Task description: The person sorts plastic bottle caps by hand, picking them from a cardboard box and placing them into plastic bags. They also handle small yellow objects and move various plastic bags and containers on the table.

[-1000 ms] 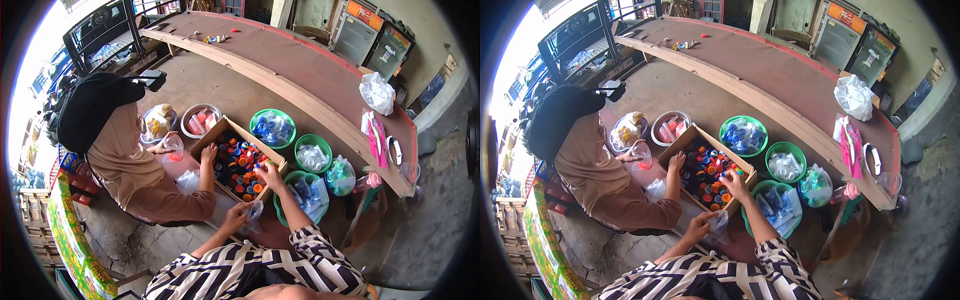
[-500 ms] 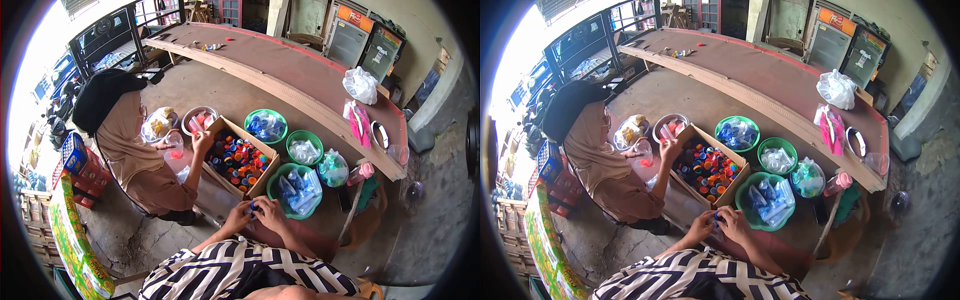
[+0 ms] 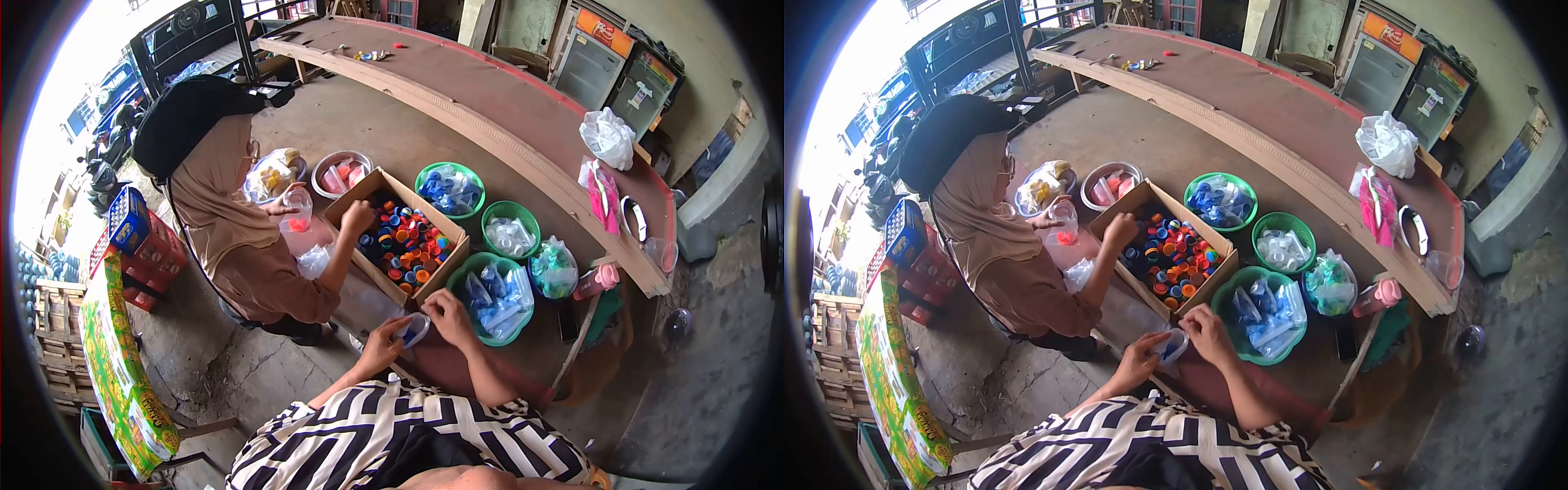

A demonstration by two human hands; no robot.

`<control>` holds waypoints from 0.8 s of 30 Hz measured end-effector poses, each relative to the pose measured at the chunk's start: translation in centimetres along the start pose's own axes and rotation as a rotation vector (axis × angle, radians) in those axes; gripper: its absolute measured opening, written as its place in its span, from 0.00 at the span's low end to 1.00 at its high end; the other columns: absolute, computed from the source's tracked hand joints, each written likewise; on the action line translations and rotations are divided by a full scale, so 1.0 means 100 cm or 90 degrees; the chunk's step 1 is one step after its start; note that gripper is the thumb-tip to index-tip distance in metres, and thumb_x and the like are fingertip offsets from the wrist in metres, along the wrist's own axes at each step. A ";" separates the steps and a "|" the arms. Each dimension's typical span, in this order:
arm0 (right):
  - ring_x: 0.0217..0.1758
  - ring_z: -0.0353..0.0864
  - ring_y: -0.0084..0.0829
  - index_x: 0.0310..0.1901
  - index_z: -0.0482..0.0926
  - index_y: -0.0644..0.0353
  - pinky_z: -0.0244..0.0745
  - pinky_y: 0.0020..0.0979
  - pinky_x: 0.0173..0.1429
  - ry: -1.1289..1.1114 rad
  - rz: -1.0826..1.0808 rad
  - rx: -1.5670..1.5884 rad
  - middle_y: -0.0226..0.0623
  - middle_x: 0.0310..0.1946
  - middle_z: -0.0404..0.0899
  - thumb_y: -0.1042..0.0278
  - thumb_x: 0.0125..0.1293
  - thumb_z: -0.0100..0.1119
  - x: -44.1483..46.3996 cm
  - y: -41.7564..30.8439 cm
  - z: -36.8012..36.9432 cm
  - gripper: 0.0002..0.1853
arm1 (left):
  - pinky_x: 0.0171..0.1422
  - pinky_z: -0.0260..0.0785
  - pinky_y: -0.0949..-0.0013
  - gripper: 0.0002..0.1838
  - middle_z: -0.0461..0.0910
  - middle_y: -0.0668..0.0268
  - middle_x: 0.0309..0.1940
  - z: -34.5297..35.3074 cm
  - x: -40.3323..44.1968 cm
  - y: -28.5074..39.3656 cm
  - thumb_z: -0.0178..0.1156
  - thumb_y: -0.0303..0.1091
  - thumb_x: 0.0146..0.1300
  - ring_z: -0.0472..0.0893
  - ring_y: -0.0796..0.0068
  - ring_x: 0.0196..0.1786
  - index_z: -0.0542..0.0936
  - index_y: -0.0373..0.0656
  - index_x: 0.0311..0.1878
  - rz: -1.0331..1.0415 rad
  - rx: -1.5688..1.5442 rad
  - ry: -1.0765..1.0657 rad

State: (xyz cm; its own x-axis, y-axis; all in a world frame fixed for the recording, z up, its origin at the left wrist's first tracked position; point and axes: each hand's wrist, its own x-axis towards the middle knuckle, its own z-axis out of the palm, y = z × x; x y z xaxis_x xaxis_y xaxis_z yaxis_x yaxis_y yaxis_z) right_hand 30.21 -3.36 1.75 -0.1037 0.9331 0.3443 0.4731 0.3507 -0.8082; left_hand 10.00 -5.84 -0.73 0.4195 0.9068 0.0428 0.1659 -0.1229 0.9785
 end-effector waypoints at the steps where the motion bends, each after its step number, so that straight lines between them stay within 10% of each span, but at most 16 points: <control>1: 0.33 0.80 0.39 0.33 0.76 0.67 0.74 0.34 0.37 0.020 -0.018 -0.027 0.42 0.34 0.76 0.74 0.62 0.60 0.009 0.013 0.002 0.05 | 0.39 0.75 0.75 0.28 0.71 0.56 0.59 -0.002 0.000 -0.001 0.46 0.20 0.54 0.83 0.73 0.33 0.74 0.38 0.61 -0.013 -0.001 -0.006; 24: 0.55 0.78 0.43 0.49 0.77 0.64 0.75 0.41 0.57 -0.212 0.368 -0.546 0.46 0.50 0.76 0.58 0.59 0.63 0.166 0.185 0.104 0.21 | 0.41 0.76 0.73 0.26 0.72 0.58 0.56 -0.028 0.047 -0.010 0.46 0.19 0.55 0.82 0.74 0.33 0.75 0.37 0.60 -0.105 -0.113 -0.095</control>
State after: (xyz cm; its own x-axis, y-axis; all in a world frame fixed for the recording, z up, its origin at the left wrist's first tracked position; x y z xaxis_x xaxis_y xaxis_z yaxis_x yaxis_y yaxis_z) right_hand 28.17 19.44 -12.43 0.1606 0.9594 -0.2320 0.9668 -0.2002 -0.1587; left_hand 9.28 -0.34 -0.99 0.5290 0.8376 -0.1367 0.0890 0.1054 0.9904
